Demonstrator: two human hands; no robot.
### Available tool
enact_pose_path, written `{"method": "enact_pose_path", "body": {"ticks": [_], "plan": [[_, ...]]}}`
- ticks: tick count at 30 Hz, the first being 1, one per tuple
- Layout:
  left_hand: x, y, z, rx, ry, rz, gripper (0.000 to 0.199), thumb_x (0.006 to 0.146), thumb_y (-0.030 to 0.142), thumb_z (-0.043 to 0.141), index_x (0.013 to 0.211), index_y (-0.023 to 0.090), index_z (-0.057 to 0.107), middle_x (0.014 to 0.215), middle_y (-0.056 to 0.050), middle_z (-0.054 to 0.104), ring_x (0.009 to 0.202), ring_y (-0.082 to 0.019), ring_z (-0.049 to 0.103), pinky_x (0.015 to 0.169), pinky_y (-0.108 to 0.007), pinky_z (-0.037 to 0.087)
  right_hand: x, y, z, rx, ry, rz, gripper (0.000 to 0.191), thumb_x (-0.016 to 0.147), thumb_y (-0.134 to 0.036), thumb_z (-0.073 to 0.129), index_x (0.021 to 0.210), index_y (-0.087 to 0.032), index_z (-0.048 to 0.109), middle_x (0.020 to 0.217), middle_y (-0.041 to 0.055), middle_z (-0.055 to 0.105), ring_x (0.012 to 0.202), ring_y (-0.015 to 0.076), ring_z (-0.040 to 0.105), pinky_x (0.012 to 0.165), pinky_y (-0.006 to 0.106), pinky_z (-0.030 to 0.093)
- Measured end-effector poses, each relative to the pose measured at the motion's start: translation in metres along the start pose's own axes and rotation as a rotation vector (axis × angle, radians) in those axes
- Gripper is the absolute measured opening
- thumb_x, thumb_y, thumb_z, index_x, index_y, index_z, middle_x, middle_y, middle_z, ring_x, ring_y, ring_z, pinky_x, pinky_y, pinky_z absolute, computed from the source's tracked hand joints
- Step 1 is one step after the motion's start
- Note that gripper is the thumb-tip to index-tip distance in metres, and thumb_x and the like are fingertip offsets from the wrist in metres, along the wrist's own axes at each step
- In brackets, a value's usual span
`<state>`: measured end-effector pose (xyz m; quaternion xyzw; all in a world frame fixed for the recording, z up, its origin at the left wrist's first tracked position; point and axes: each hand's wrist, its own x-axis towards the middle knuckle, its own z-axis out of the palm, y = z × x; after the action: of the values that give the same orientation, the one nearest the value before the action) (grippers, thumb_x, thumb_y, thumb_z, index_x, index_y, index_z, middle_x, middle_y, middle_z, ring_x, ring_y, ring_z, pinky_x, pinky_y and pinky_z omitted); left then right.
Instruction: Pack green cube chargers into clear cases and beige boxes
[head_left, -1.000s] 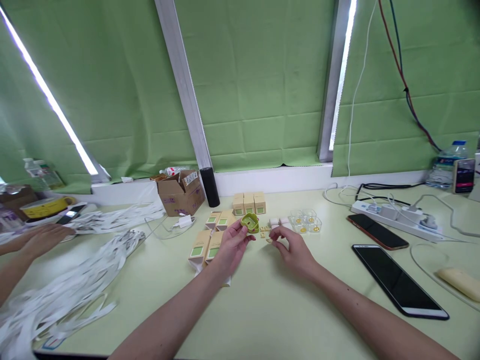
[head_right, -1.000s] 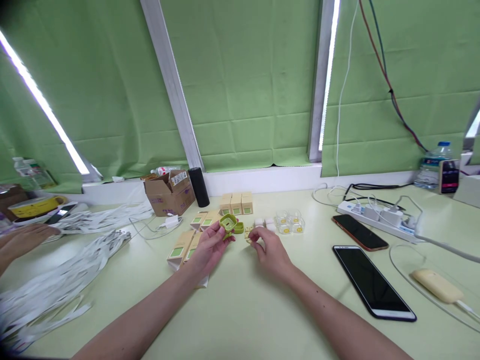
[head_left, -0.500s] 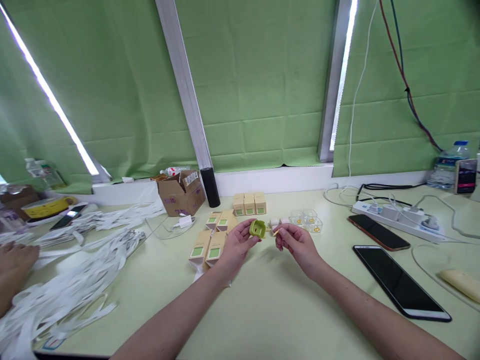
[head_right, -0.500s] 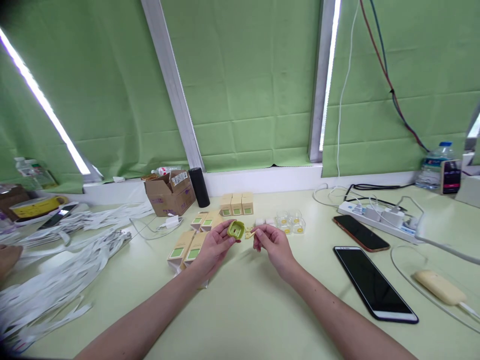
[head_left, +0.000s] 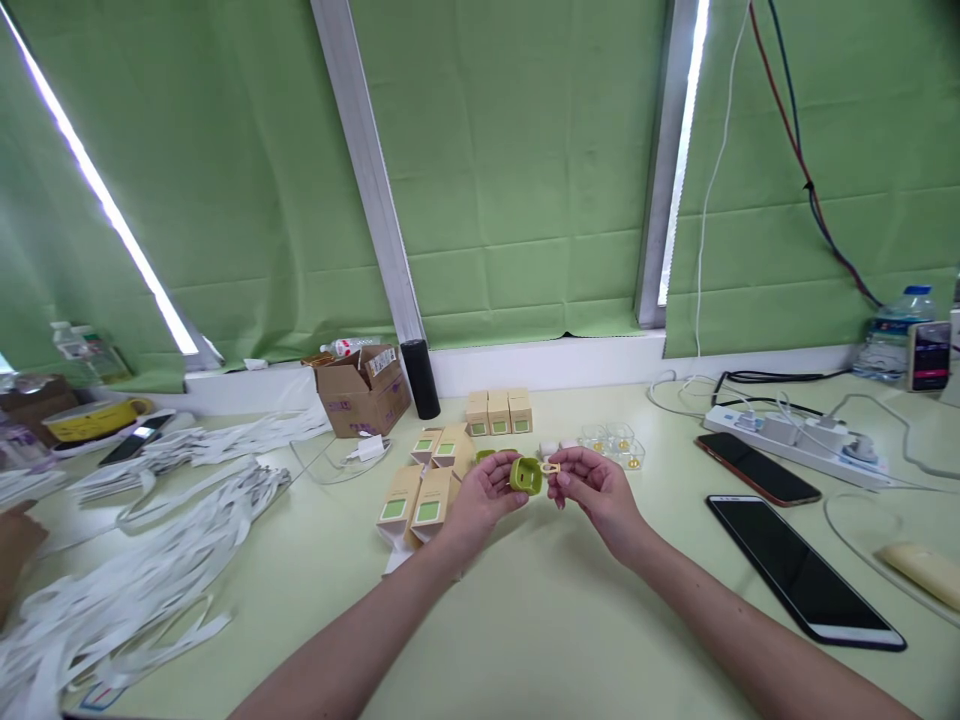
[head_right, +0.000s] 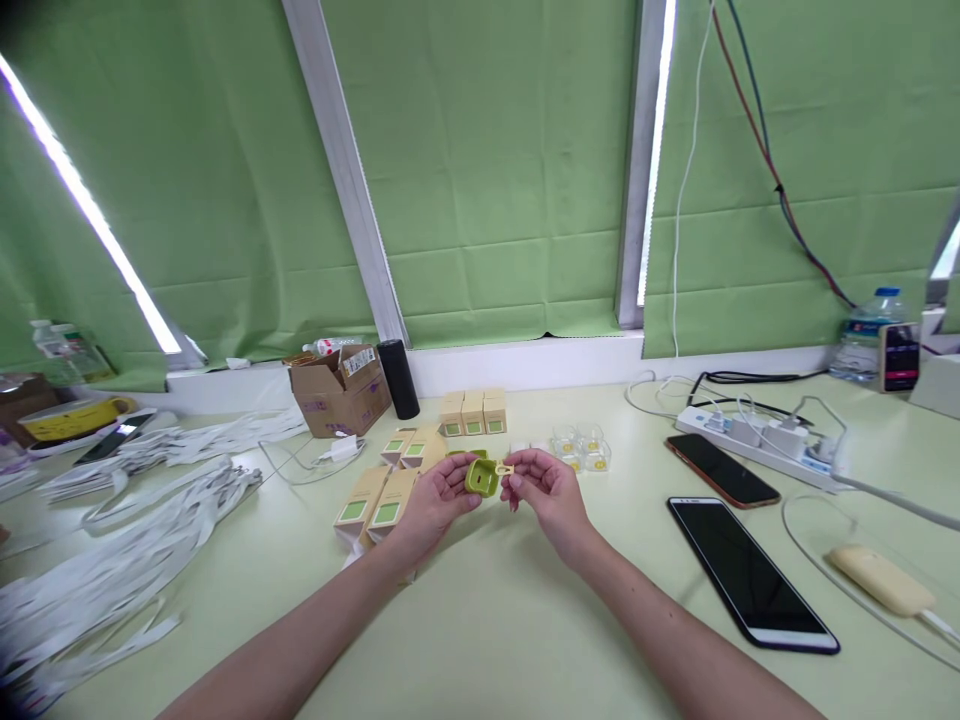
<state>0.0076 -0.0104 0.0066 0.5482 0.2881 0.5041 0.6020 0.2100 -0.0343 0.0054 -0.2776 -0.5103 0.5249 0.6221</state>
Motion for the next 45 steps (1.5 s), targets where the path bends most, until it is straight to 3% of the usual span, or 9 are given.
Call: {"method": "enact_pose_path", "body": {"ticks": [19,25,28,31,37,45], "plan": [[0.001,-0.002,0.001,0.044,-0.034,-0.009,0.061,0.063,0.018,0.097,0.116,0.017,0.067,0.115,-0.011,0.074,0.110,-0.025,0.070,0.100,-0.041,0.053,0.000,0.003,0.001,-0.066,-0.029,-0.056,0.028,0.073,-0.036,0.091,0.088,-0.020,0.074,0.074,0.0018,0.071,0.063,0.0160,0.066,0.063,0.032,0.058],[-0.001,0.000,0.003,0.051,-0.025,-0.008,0.059,0.063,0.015,0.095,0.115,0.018,0.067,0.116,-0.011,0.074,0.113,-0.025,0.068,0.100,-0.041,0.053,-0.001,0.008,0.004,-0.127,0.037,-0.068,0.026,0.071,-0.035,0.091,0.084,-0.019,0.075,0.069,0.0010,0.070,0.058,0.0146,0.063,0.058,0.030,0.056],[-0.002,0.002,0.004,0.056,-0.026,-0.005,0.058,0.063,0.014,0.094,0.114,0.018,0.067,0.116,-0.011,0.073,0.113,-0.026,0.068,0.100,-0.041,0.053,-0.003,0.011,0.006,-0.204,0.056,-0.113,0.021,0.078,-0.034,0.085,0.091,-0.020,0.077,0.070,0.0014,0.071,0.060,0.0155,0.064,0.057,0.029,0.056],[-0.005,0.006,0.008,0.074,-0.022,-0.014,0.057,0.063,0.012,0.093,0.113,0.018,0.067,0.117,-0.011,0.073,0.112,-0.025,0.068,0.098,-0.040,0.053,-0.006,0.010,0.006,-0.367,0.056,-0.218,0.015,0.086,-0.028,0.075,0.100,-0.023,0.079,0.082,0.0042,0.076,0.069,0.0175,0.069,0.063,0.031,0.058],[-0.009,0.011,0.017,0.114,-0.014,0.004,0.053,0.064,0.005,0.086,0.112,0.018,0.066,0.117,-0.010,0.074,0.111,-0.024,0.069,0.094,-0.037,0.055,-0.010,0.009,0.003,-0.812,0.007,-0.627,0.018,0.096,-0.015,0.060,0.104,-0.023,0.075,0.097,0.0073,0.071,0.079,0.0182,0.066,0.071,0.032,0.057],[-0.014,0.013,0.022,0.173,-0.040,0.040,0.050,0.067,0.001,0.081,0.112,0.019,0.069,0.120,-0.010,0.073,0.114,-0.025,0.068,0.095,-0.038,0.055,-0.010,0.015,0.000,-1.115,0.006,-0.803,0.016,0.097,-0.012,0.057,0.100,-0.021,0.070,0.076,0.0019,0.065,0.063,0.0151,0.056,0.060,0.028,0.043]]}}
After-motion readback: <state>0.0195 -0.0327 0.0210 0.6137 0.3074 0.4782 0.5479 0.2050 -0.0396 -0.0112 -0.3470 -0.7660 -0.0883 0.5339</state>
